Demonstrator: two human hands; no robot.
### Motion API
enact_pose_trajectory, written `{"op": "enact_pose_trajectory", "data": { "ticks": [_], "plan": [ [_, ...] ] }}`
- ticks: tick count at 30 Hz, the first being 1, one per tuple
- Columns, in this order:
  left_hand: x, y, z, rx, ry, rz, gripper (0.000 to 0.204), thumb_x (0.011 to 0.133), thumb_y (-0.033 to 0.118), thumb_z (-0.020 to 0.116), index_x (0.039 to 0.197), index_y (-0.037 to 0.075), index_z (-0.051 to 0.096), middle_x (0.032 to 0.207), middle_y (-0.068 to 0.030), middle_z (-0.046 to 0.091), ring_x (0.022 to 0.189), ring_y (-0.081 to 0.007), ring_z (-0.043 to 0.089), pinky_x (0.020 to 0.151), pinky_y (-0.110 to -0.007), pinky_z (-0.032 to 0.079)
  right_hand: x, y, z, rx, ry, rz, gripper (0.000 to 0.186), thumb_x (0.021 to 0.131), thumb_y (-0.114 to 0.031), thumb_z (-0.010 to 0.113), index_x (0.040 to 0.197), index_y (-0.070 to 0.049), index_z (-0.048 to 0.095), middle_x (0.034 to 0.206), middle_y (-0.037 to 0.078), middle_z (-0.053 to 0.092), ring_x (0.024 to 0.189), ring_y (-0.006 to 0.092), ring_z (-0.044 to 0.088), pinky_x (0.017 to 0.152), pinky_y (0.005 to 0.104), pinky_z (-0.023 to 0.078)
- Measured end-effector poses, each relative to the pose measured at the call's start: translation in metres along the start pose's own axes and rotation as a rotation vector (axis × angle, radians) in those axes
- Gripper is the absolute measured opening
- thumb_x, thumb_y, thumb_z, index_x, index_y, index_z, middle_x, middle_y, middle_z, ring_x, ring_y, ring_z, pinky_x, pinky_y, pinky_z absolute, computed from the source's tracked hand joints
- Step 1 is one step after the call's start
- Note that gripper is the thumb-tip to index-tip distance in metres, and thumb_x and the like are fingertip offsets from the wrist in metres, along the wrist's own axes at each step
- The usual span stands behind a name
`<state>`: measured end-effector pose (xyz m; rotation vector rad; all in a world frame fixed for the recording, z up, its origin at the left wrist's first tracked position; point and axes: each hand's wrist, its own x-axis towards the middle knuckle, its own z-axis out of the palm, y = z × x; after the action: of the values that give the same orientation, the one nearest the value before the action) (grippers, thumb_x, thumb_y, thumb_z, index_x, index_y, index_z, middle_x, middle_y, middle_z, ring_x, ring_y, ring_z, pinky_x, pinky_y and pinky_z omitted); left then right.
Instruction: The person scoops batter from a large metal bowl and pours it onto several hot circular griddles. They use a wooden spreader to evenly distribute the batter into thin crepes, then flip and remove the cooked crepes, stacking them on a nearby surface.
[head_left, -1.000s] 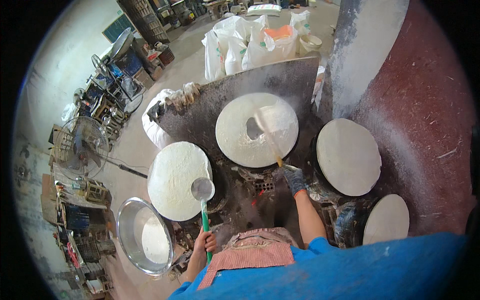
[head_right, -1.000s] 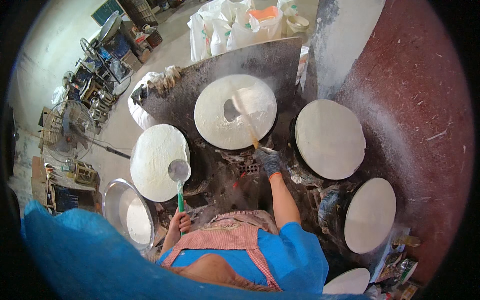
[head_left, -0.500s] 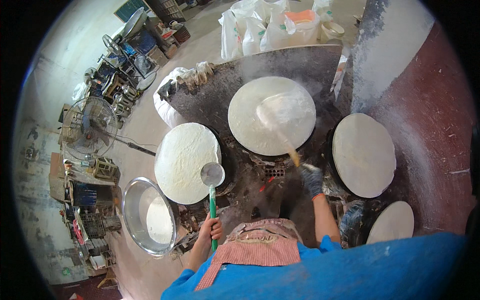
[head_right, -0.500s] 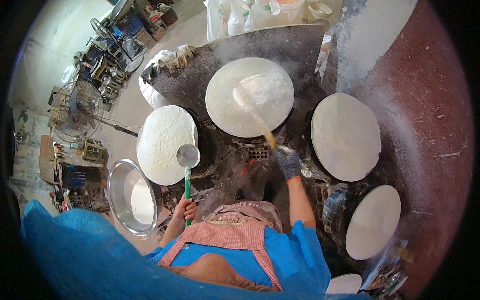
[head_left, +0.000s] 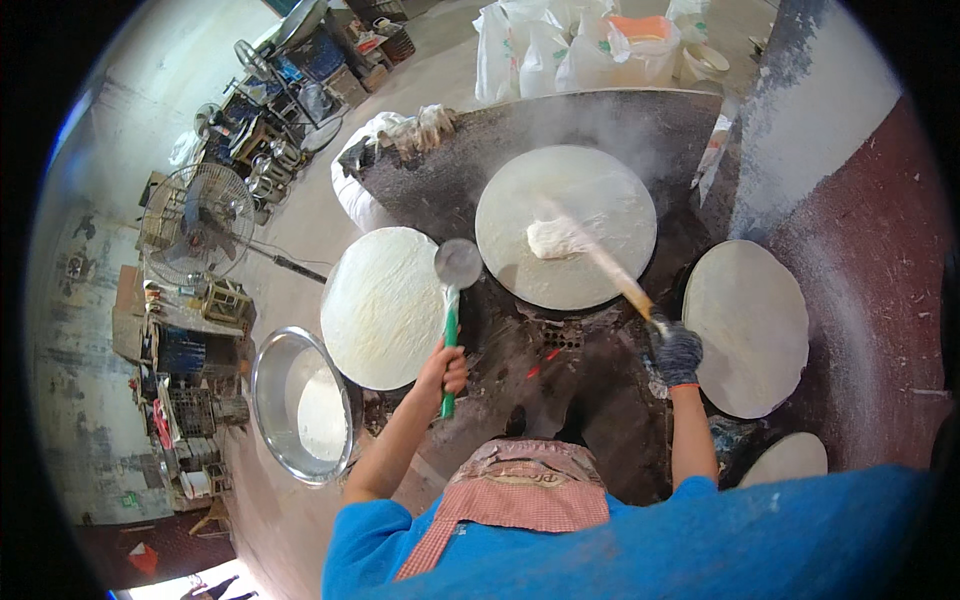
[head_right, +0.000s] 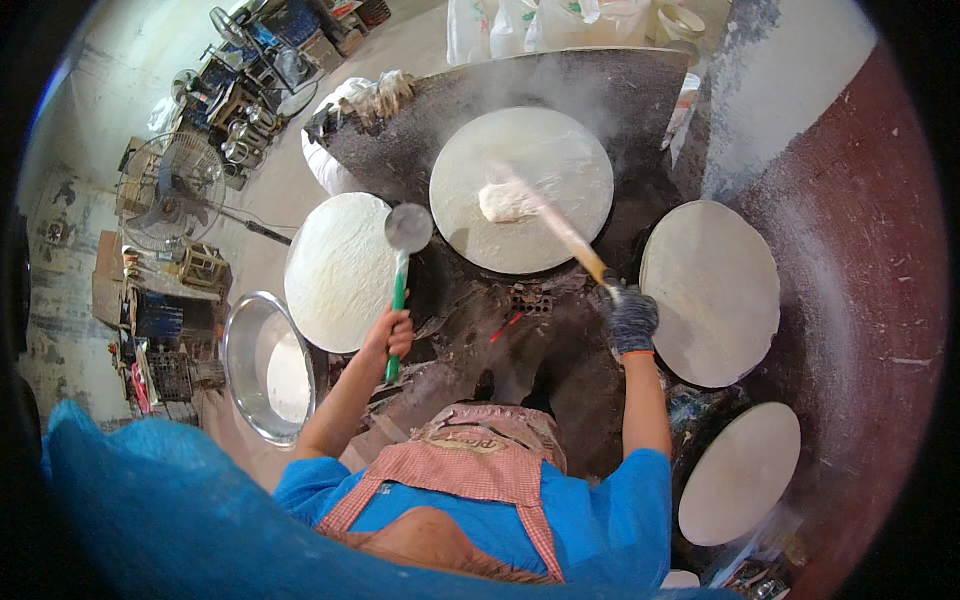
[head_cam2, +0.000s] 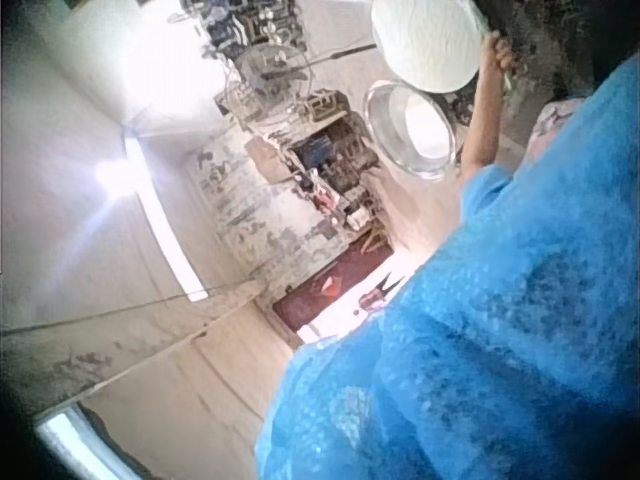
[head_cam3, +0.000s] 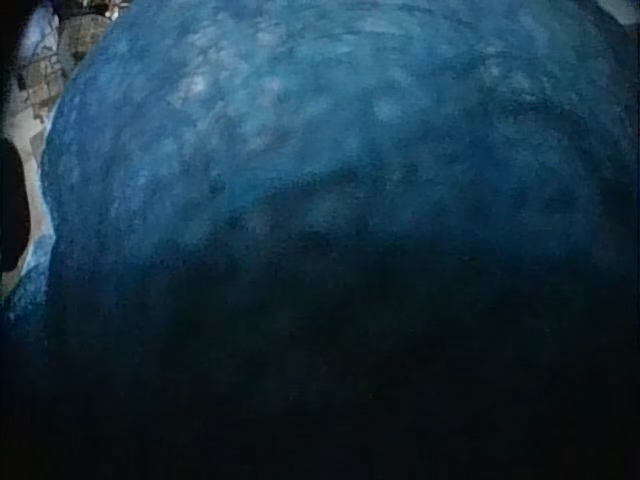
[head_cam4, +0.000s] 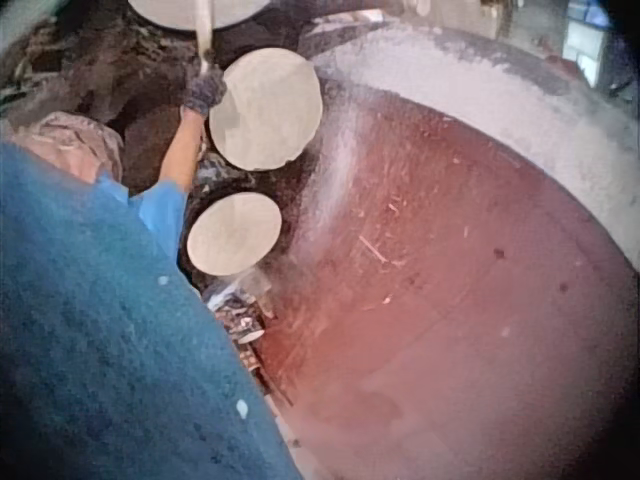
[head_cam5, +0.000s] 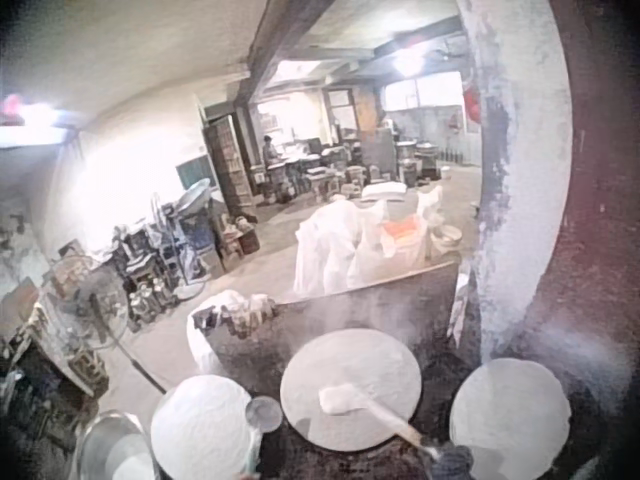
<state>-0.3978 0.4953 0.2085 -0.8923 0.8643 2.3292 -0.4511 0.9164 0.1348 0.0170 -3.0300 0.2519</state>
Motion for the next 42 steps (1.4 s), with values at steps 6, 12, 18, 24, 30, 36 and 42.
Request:
{"op": "enact_pose_trajectory", "data": {
  "ticks": [6, 12, 18, 24, 30, 36, 42],
  "plan": [
    [0.05, 0.016, 0.055, 0.056, -0.021, 0.048, 0.028, 0.088, 0.004, 0.046, 0.109, 0.021, 0.038, 0.058, 0.0014, 0.032, 0.04, -0.0068, 0.028, 0.033, -0.021, 0.024, -0.036, 0.004, 0.012, 0.074, 0.017, 0.072, 0.031, 0.081, -0.043, 0.057, 0.11, -0.032, 0.062, 0.075, 0.019, 0.06, 0.062, 0.0355, 0.059, 0.055, 0.047, 0.046],
    [0.067, -0.018, 0.083, 0.27, 0.059, 0.163, 0.028, 0.086, 0.004, 0.048, 0.109, 0.015, 0.036, 0.061, -0.0001, 0.034, 0.043, -0.0089, 0.032, 0.037, -0.026, 0.029, -0.095, -0.033, 0.006, 0.172, 0.168, 0.131, 0.038, 0.081, -0.035, 0.06, 0.113, -0.015, 0.06, 0.077, 0.018, 0.06, 0.067, 0.0349, 0.058, 0.061, 0.044, 0.047],
    [0.034, -0.018, 0.077, -0.159, -0.143, -0.249, 0.02, 0.089, 0.018, 0.053, 0.103, 0.021, 0.038, 0.056, 0.0031, 0.029, 0.039, -0.0075, 0.026, 0.034, -0.025, 0.024, -0.139, -0.104, 0.0, 0.259, -0.001, 0.089, 0.038, 0.079, -0.033, 0.062, 0.111, -0.014, 0.06, 0.093, 0.019, 0.063, 0.072, 0.0332, 0.061, 0.065, 0.0438, 0.049],
    [-0.066, -0.027, -0.018, 0.111, -0.112, -0.188, 0.032, 0.096, 0.03, 0.041, 0.127, 0.033, 0.035, 0.053, 0.0041, 0.025, 0.037, -0.0057, 0.022, 0.03, -0.021, 0.019, -0.168, -0.136, -0.029, 0.26, 0.307, 0.067, 0.021, 0.077, -0.021, 0.068, 0.089, -0.004, 0.065, 0.08, 0.015, 0.063, 0.069, 0.0324, 0.06, 0.064, 0.0405, 0.049],
    [-0.07, -0.025, -0.035, -0.336, -0.425, -0.51, 0.026, 0.096, 0.031, 0.042, 0.122, 0.029, 0.045, 0.055, 0.0026, 0.029, 0.037, -0.0055, 0.024, 0.028, -0.019, 0.022, -0.182, -0.162, -0.03, 0.276, 0.507, 0.065, 0.013, 0.079, -0.016, 0.066, 0.082, -0.004, 0.064, 0.072, 0.015, 0.06, 0.066, 0.0319, 0.058, 0.06, 0.0405, 0.047],
    [-0.111, -0.056, -0.057, -0.452, -0.513, -0.438, 0.021, 0.097, 0.03, 0.04, 0.114, 0.026, 0.05, 0.054, 0.0026, 0.028, 0.039, -0.0049, 0.026, 0.029, -0.019, 0.023, -0.164, -0.146, -0.033, 0.262, 0.206, 0.192, 0.031, 0.083, -0.033, 0.058, 0.091, -0.004, 0.063, 0.076, 0.019, 0.061, 0.074, 0.036, 0.06, 0.063, 0.0435, 0.046],
    [-0.16, -0.123, -0.103, -0.558, -0.356, -0.386, 0.021, 0.096, 0.03, 0.041, 0.115, 0.023, 0.048, 0.054, 0.0028, 0.029, 0.04, -0.0047, 0.026, 0.031, -0.018, 0.024, -0.122, -0.075, -0.036, 0.115, -0.066, 0.367, 0.041, 0.083, -0.04, 0.055, 0.103, -0.005, 0.062, 0.087, 0.02, 0.064, 0.077, 0.0365, 0.061, 0.065, 0.0466, 0.045]
  ]
}}
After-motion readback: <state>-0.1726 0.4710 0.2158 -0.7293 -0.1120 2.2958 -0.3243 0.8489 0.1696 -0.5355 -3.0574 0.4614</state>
